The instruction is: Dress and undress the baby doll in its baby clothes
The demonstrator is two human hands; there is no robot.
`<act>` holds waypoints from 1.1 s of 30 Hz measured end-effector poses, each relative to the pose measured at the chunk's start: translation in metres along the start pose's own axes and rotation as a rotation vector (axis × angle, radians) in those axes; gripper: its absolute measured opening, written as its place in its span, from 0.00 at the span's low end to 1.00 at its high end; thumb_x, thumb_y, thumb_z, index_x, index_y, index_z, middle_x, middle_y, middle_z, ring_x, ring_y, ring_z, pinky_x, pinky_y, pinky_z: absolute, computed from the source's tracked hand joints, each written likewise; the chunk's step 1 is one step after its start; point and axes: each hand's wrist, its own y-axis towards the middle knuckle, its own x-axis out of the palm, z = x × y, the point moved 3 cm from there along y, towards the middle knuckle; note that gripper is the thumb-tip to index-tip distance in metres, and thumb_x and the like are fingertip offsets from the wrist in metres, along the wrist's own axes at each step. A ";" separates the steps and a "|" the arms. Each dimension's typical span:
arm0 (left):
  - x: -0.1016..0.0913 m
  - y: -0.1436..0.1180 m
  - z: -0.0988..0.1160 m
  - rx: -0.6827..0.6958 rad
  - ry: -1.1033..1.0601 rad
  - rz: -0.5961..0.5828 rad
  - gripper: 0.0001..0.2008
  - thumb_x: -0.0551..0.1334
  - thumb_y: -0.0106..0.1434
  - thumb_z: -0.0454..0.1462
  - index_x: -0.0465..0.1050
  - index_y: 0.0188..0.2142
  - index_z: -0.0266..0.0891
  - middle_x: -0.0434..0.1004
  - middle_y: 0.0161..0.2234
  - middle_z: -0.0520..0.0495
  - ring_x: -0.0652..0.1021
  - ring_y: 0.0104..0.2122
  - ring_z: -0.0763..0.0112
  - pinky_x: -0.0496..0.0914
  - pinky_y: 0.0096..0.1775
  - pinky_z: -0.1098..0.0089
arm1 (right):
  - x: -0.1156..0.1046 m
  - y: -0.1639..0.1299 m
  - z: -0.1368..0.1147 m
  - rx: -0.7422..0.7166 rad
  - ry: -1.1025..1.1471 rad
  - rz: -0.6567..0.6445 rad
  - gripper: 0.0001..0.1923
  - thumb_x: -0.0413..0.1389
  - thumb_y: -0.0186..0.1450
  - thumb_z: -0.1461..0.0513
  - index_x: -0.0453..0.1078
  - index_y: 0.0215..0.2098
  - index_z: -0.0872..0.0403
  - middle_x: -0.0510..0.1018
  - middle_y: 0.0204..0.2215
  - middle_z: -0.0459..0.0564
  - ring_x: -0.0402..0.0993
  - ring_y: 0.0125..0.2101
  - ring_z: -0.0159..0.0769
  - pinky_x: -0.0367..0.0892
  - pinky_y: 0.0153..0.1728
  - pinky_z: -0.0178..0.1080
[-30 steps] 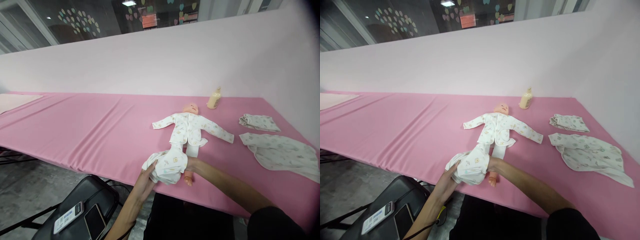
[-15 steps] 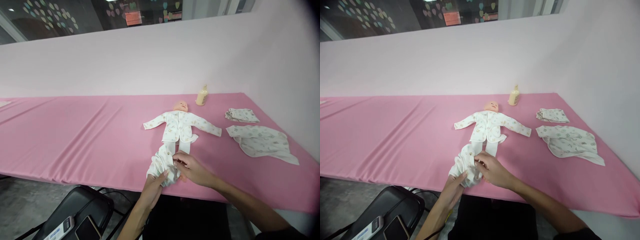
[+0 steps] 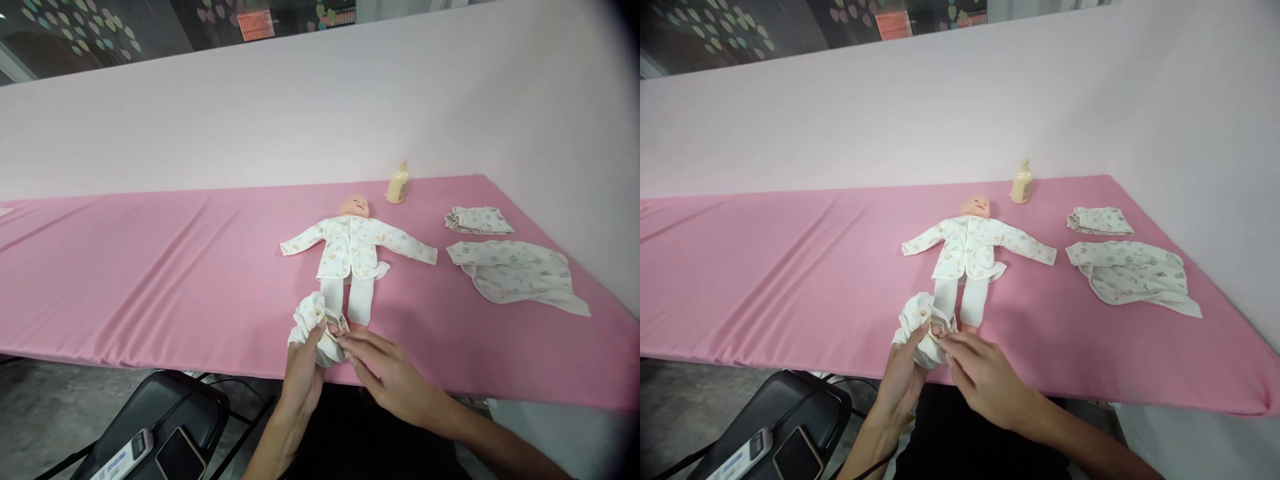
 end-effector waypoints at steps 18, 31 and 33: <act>0.006 -0.023 -0.032 0.009 -0.029 0.004 0.14 0.67 0.62 0.39 0.73 0.47 0.39 0.78 0.39 0.47 0.78 0.41 0.67 0.71 0.51 0.63 | 0.002 0.025 0.083 0.668 1.120 0.134 0.19 0.66 0.58 0.58 0.74 0.46 0.57 0.79 0.47 0.56 0.77 0.47 0.43 0.70 0.51 0.43; -0.011 -0.026 -0.028 0.068 0.009 0.083 0.24 0.66 0.63 0.39 0.67 0.58 0.45 0.74 0.53 0.46 0.74 0.53 0.64 0.70 0.54 0.65 | -0.013 0.029 0.057 0.561 0.967 0.007 0.18 0.59 0.61 0.50 0.75 0.23 0.56 0.76 0.20 0.52 0.76 0.31 0.41 0.70 0.43 0.45; -0.009 -0.028 -0.032 0.034 0.022 0.083 0.24 0.66 0.63 0.39 0.68 0.58 0.43 0.73 0.55 0.44 0.73 0.55 0.63 0.68 0.56 0.64 | -0.015 0.028 0.055 0.617 0.974 0.077 0.16 0.61 0.61 0.51 0.76 0.28 0.56 0.78 0.23 0.52 0.76 0.33 0.41 0.70 0.42 0.43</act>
